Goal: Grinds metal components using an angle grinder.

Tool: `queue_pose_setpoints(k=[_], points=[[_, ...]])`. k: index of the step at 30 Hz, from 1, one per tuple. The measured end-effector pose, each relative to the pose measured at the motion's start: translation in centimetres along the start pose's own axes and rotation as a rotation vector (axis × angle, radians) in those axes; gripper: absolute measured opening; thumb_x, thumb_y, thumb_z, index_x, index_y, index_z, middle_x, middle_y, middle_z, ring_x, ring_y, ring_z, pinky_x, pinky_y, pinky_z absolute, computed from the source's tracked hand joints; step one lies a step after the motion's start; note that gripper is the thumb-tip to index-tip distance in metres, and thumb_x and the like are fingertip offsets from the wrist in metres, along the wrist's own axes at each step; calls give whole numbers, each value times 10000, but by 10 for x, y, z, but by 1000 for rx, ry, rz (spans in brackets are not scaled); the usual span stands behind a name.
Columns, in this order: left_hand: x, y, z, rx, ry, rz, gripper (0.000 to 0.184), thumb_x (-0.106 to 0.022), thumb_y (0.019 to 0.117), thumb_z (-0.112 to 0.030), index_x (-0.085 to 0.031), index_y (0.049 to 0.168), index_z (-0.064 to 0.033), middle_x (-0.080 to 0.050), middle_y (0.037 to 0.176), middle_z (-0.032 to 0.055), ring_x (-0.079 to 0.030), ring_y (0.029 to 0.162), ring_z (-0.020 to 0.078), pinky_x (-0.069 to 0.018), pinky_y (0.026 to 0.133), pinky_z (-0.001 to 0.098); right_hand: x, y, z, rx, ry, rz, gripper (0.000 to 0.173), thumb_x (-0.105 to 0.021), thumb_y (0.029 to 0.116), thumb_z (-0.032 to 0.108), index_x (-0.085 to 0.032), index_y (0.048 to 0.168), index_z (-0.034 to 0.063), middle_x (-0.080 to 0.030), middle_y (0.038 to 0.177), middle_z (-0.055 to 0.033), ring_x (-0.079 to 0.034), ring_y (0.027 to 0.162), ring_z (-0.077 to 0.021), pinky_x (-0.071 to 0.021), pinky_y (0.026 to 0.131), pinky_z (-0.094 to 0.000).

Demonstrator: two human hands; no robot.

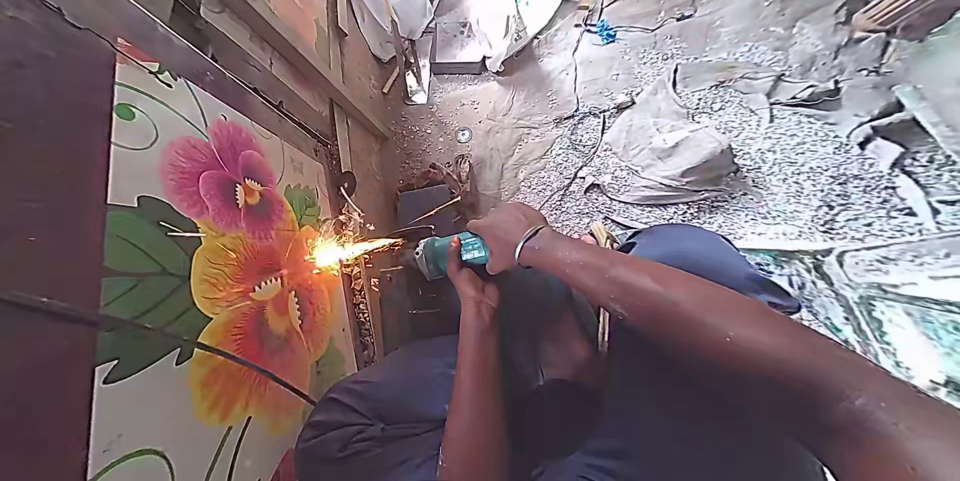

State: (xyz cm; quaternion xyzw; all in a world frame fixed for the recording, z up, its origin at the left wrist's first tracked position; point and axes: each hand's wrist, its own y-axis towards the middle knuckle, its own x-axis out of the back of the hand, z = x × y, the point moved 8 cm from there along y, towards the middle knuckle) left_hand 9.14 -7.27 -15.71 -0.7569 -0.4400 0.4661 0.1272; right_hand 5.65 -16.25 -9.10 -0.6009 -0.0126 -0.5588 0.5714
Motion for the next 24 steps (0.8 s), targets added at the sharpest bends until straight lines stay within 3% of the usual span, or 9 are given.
queue_pose_setpoints(k=[7,15,24], points=[[-2,-3,5,41,-4,-17,294,-382,1066,-302,-568,1018,-80,-670,824,72,-693,726,170,-610,654,368,-2,-4,-4,-27,28,16,655,-828,733,354,-626,1326,165,-704,1112,-180,-682,1018,-410,-533,771,-641],[-1,2,2,18,-79,-3,271,-400,1014,-288,-576,1011,-82,-681,833,80,-701,737,181,-614,656,385,0,9,-1,24,-22,-31,670,-824,712,361,-619,1331,206,-713,1079,-148,-691,974,-384,-529,745,-621],[0,-2,6,55,-26,-5,255,-410,1045,-292,-561,1042,-86,-665,853,88,-694,759,195,-610,678,400,-4,-3,-4,-26,20,-4,656,-817,726,399,-629,1313,175,-707,1098,-166,-685,1010,-395,-534,761,-637]])
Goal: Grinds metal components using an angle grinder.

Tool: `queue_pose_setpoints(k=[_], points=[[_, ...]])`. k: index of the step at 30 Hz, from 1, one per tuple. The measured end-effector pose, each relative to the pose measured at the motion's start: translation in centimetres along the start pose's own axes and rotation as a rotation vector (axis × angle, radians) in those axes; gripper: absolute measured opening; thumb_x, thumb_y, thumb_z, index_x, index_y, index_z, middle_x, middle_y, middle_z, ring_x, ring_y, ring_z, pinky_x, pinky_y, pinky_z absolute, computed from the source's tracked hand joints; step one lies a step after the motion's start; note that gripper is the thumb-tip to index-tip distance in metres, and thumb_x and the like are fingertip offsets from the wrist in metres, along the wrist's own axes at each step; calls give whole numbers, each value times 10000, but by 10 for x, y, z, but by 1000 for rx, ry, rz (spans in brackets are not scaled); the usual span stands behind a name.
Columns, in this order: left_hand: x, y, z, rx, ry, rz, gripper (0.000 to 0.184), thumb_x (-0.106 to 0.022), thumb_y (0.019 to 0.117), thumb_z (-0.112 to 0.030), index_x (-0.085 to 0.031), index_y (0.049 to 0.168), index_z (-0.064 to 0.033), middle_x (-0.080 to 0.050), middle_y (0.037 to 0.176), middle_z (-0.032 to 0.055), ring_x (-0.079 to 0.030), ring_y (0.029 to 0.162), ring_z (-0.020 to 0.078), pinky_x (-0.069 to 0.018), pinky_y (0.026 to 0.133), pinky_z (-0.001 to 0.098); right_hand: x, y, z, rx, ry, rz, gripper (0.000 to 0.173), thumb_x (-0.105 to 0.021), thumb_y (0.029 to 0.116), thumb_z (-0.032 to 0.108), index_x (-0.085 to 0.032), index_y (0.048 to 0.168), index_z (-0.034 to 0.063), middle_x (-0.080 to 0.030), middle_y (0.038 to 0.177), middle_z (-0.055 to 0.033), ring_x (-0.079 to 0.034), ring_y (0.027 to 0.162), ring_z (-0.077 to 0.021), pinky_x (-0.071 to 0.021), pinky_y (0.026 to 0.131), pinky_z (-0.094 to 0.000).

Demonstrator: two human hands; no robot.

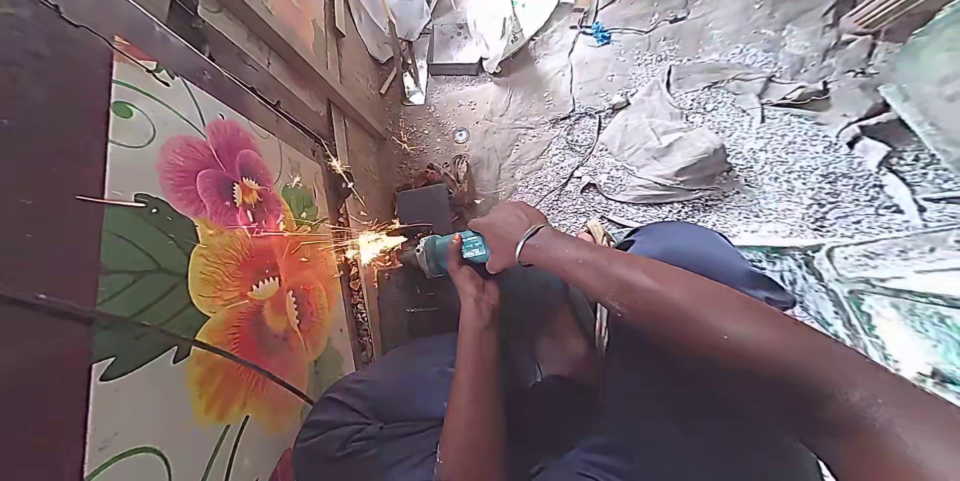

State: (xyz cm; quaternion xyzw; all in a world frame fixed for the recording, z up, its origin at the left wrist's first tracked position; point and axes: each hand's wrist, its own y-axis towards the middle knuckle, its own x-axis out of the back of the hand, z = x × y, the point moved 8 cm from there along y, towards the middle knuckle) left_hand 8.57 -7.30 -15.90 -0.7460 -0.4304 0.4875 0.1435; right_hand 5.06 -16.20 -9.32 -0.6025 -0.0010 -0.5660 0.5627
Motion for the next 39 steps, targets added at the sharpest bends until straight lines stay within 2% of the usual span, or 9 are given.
queue_pose_setpoints(k=[11,15,19,25,27,29,32,39], points=[[2,7,1,-30,-61,40,289,-396,1013,-302,-581,1009,-79,-684,837,83,-702,748,184,-612,667,387,5,6,2,20,-38,-19,634,-820,719,347,-627,1303,196,-708,1073,-157,-689,969,-394,-528,728,-625],[2,6,0,-32,-26,57,328,-361,1045,-325,-584,1021,-84,-687,849,75,-706,771,179,-614,689,387,4,4,3,2,-21,-9,683,-829,713,354,-616,1342,196,-707,1084,-174,-684,985,-412,-529,739,-643],[-3,0,0,-13,5,39,321,-362,1052,-316,-581,1000,-87,-682,825,70,-704,747,174,-614,672,376,1,-1,1,-13,-16,15,665,-823,728,381,-622,1322,162,-706,1091,-180,-687,996,-407,-533,755,-634],[-2,0,1,-11,-8,36,314,-368,1051,-305,-579,1005,-78,-682,829,73,-702,747,171,-613,672,373,2,-1,1,-18,-5,12,630,-827,728,362,-634,1296,168,-709,1092,-166,-689,994,-397,-534,752,-630],[-3,2,0,-19,-25,27,308,-374,1044,-303,-582,1001,-80,-685,829,75,-705,749,174,-614,672,375,4,1,1,-14,-16,10,642,-820,730,361,-626,1315,180,-709,1098,-164,-689,999,-397,-532,745,-630],[-1,4,-1,-35,-37,22,299,-384,1039,-305,-581,1016,-81,-685,847,77,-704,765,180,-613,685,383,5,2,3,-9,-39,21,691,-809,753,368,-600,1386,187,-703,1127,-176,-683,1023,-407,-534,761,-631],[1,6,-1,-48,-34,27,288,-396,1032,-300,-584,1027,-81,-686,858,78,-705,776,183,-614,694,389,4,7,3,5,-42,-17,661,-821,720,366,-624,1328,197,-709,1093,-162,-690,984,-396,-537,730,-622],[0,0,1,-32,3,37,284,-391,1051,-297,-577,1021,-84,-678,844,78,-700,762,180,-611,689,383,-1,-4,0,-21,-6,-1,644,-823,730,387,-627,1298,158,-704,1095,-178,-688,998,-405,-536,753,-636]])
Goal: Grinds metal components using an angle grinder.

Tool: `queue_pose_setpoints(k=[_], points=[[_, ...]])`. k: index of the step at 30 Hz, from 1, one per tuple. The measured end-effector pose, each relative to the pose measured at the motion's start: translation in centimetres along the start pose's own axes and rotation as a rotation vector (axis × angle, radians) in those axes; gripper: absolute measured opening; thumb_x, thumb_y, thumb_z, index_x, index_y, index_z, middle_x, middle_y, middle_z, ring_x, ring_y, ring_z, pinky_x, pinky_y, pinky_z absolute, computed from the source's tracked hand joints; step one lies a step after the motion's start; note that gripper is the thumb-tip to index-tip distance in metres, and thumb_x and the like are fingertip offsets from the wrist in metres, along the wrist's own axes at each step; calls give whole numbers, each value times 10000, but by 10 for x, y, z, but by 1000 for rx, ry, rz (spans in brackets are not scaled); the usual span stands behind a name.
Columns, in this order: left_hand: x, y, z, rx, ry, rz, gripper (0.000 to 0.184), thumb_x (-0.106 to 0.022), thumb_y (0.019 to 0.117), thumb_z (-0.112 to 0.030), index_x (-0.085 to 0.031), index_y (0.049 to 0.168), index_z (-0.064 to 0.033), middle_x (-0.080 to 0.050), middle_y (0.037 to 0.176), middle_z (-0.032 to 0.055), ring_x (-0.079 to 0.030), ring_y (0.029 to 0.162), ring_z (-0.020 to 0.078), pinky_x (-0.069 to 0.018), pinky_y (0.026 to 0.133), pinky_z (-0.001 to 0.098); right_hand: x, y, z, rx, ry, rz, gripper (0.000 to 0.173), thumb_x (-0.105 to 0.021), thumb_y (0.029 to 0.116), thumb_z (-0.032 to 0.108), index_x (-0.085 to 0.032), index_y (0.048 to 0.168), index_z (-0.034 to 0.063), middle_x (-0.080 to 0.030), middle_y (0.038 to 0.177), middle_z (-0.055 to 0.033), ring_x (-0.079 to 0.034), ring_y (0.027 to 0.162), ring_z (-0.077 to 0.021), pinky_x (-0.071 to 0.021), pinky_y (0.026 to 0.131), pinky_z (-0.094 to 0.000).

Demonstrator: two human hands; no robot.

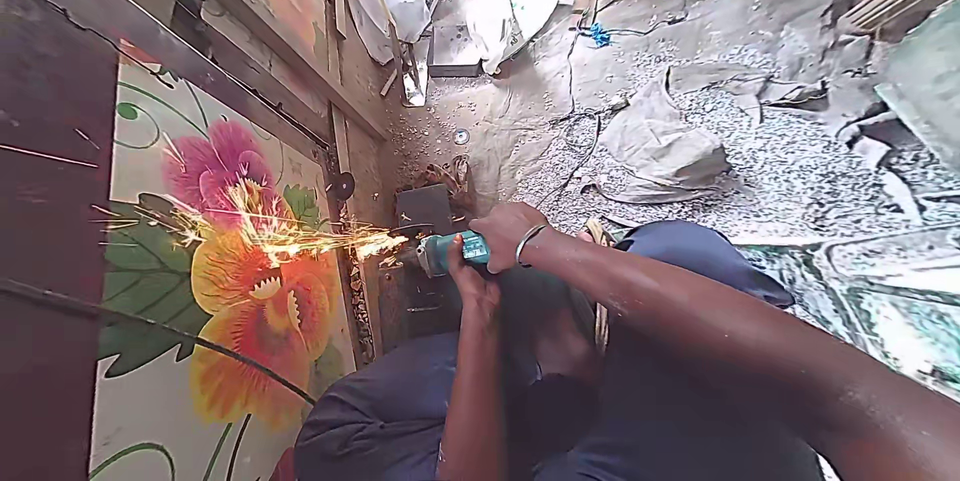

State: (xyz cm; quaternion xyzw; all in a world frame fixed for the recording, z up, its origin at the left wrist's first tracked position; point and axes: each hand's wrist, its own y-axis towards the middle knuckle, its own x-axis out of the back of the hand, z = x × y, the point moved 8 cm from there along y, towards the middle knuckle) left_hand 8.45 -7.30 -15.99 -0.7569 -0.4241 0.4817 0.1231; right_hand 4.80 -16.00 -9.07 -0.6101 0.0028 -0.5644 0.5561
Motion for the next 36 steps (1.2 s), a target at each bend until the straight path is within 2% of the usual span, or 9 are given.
queue_pose_setpoints(k=[4,8,12,17,25,31,34,36], points=[[-1,-2,1,8,-18,-2,305,-367,1055,-305,-577,1027,-86,-684,839,74,-706,757,176,-616,676,380,1,-3,0,-18,-6,11,640,-819,737,372,-625,1311,163,-700,1104,-190,-685,1000,-416,-538,751,-638],[1,6,3,4,-51,23,301,-389,1027,-315,-580,1019,-82,-686,853,85,-705,772,192,-613,688,403,3,5,-1,22,-10,-18,621,-824,722,352,-632,1287,178,-708,1070,-164,-687,977,-401,-532,733,-632],[3,9,-1,-43,-33,23,289,-392,1023,-301,-579,1028,-82,-689,859,82,-707,783,190,-615,705,402,3,12,1,55,-18,-32,692,-829,710,359,-619,1350,201,-705,1105,-172,-683,989,-413,-532,737,-645],[-1,5,0,-31,50,61,327,-329,1052,-328,-574,1016,-114,-685,849,45,-701,787,161,-614,710,398,-1,6,-2,41,23,-21,674,-840,720,363,-624,1323,154,-698,1129,-184,-676,1018,-426,-531,740,-668],[0,5,4,-2,17,70,320,-366,1043,-337,-573,1012,-94,-684,855,73,-704,792,188,-614,719,420,-2,1,-3,20,28,-19,630,-831,724,336,-628,1292,153,-699,1105,-172,-681,997,-407,-538,727,-649],[0,7,1,-22,-56,75,289,-409,1001,-307,-584,998,-77,-690,841,82,-707,774,189,-616,697,411,1,7,2,48,-19,-29,650,-819,726,337,-619,1324,175,-706,1091,-156,-687,981,-390,-534,731,-630],[2,6,0,-24,-16,40,286,-377,1038,-301,-576,1034,-95,-684,872,75,-703,795,181,-612,709,404,0,8,2,46,-20,-34,680,-827,735,344,-613,1360,181,-707,1100,-170,-687,984,-405,-538,742,-646],[1,4,-1,-13,4,14,277,-371,1051,-298,-567,1049,-103,-679,884,72,-702,806,183,-611,717,410,0,5,1,37,-4,-24,658,-827,741,347,-617,1338,170,-707,1101,-173,-687,992,-412,-536,742,-653]])
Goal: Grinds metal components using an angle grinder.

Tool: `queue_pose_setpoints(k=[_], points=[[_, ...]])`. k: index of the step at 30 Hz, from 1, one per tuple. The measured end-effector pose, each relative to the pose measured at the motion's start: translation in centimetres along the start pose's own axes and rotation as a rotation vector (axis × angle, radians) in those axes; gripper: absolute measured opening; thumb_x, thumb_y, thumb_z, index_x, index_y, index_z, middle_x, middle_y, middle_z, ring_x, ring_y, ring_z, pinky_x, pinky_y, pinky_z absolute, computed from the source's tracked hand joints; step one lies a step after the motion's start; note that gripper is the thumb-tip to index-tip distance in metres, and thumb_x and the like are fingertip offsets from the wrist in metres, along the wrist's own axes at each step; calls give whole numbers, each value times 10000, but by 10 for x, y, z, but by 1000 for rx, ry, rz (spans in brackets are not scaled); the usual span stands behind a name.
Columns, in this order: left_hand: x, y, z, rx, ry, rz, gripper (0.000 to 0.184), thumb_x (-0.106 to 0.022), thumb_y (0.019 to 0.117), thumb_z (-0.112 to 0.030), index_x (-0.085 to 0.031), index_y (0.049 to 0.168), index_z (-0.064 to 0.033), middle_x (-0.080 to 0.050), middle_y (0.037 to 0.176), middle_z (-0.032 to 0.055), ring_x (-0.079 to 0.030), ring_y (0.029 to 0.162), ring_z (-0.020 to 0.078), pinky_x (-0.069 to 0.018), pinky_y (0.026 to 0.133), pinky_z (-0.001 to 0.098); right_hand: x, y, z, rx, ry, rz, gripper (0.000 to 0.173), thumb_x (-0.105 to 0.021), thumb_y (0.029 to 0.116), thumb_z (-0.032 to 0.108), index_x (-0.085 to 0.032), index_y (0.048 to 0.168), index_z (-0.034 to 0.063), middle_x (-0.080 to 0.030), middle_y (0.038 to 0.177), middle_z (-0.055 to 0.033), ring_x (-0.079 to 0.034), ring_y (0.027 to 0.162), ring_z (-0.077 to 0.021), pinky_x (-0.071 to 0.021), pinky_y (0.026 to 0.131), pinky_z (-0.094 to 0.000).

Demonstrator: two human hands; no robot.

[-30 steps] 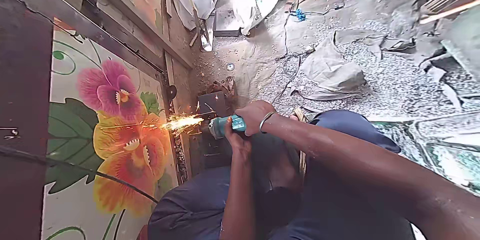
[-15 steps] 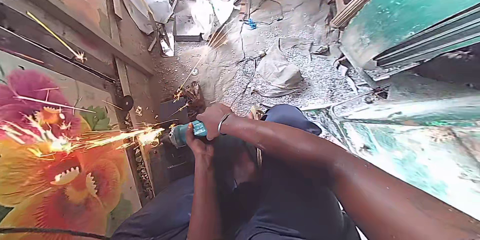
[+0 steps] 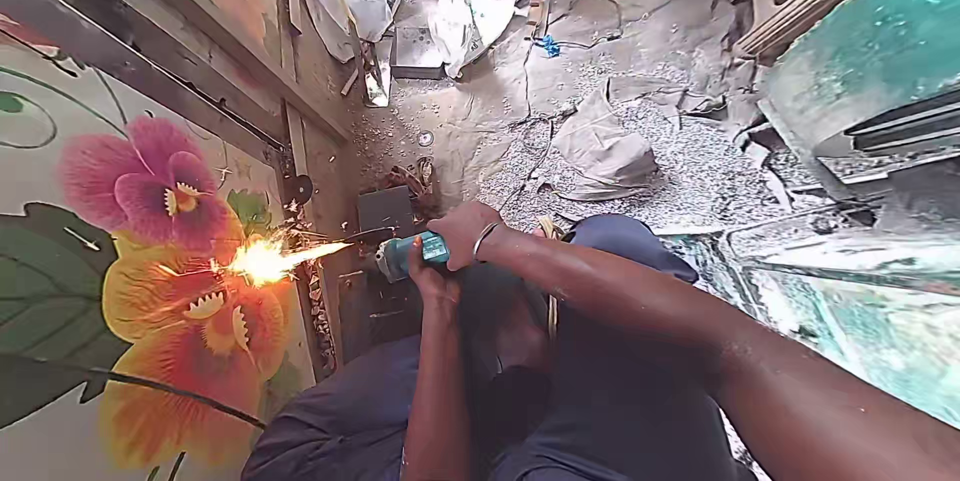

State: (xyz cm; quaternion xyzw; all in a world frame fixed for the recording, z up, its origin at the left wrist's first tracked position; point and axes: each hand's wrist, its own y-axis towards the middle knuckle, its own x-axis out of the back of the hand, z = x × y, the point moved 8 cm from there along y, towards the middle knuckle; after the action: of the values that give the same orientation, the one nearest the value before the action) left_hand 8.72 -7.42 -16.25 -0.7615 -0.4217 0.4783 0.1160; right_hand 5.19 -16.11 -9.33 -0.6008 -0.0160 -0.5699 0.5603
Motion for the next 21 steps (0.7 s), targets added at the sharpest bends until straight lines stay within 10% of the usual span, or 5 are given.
queue_pose_setpoints(k=[21], points=[[0,3,1,-4,-42,58,291,-403,1017,-297,-586,1028,-70,-693,870,94,-707,790,197,-615,705,406,1,3,1,13,-22,8,731,-824,722,371,-589,1390,187,-697,1136,-193,-679,1014,-423,-530,764,-649]])
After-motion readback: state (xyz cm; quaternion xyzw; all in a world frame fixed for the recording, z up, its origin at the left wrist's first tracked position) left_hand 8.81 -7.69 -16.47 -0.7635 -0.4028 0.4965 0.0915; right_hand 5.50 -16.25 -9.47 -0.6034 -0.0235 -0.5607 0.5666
